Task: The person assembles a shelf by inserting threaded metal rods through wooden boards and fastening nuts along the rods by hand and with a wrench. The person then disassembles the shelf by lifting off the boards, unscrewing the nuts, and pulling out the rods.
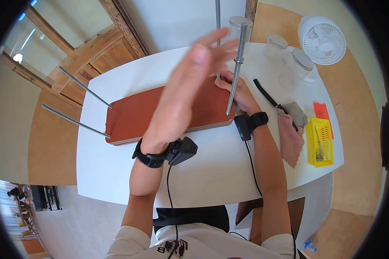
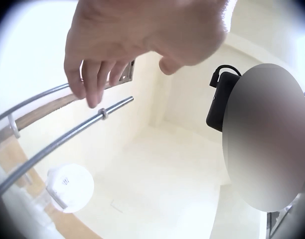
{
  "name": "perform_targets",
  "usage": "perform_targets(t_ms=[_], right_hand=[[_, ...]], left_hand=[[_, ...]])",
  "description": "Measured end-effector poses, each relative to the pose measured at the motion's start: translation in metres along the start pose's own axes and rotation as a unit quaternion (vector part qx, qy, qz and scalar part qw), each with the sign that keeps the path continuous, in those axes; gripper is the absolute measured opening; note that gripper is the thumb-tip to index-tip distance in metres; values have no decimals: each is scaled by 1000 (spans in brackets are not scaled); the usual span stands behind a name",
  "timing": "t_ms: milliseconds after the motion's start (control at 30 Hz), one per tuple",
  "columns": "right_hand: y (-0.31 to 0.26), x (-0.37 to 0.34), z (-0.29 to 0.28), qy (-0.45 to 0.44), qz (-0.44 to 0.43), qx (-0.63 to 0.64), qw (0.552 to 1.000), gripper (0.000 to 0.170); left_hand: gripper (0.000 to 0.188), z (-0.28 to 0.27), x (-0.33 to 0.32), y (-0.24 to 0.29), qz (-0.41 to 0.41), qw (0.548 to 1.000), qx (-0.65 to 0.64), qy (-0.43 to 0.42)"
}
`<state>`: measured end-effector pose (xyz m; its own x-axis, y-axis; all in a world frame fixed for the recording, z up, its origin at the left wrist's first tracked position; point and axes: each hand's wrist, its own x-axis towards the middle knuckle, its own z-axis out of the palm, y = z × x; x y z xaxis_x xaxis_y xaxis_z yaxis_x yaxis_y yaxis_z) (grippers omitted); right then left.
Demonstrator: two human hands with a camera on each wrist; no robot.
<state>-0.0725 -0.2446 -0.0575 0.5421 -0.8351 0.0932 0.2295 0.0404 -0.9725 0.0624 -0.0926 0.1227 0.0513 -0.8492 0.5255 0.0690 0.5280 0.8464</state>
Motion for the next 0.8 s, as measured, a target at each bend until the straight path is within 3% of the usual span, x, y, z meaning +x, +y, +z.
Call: perform_targets(t_ms=[100,200,300,433,533,600,733,800], right_hand=[[-2,0,2,5,-6,16,1000,29],[-5,-2,3,9,-2,3,1000,27],[-4,1,1,5,2,-17,1000,27],[-3,0,4,15,-5,6,1000,26],[-5,-1,3,11,11,1,1000,27],[-6,-1,3,10,10,-8,1000,27],[-6,-1,2,15,16,-22,1000,27],[-8,-2,5,13,17,-11,1000,27]], left_hand=[[76,3,-1,3,-23,998,-41,-38],[73,-21,3,10,-73,996,58,-4],[68,-28,6,2,-4,998,55,11],[62,12,1,0,-5,996,-41,80],[64,-9,1,5,-48,997,-54,2],[76,-31,5,5,-80,989,122,-21],[74,-22,4,3,-35,994,101,-2],[68,6,2,1,-3,999,4,54]])
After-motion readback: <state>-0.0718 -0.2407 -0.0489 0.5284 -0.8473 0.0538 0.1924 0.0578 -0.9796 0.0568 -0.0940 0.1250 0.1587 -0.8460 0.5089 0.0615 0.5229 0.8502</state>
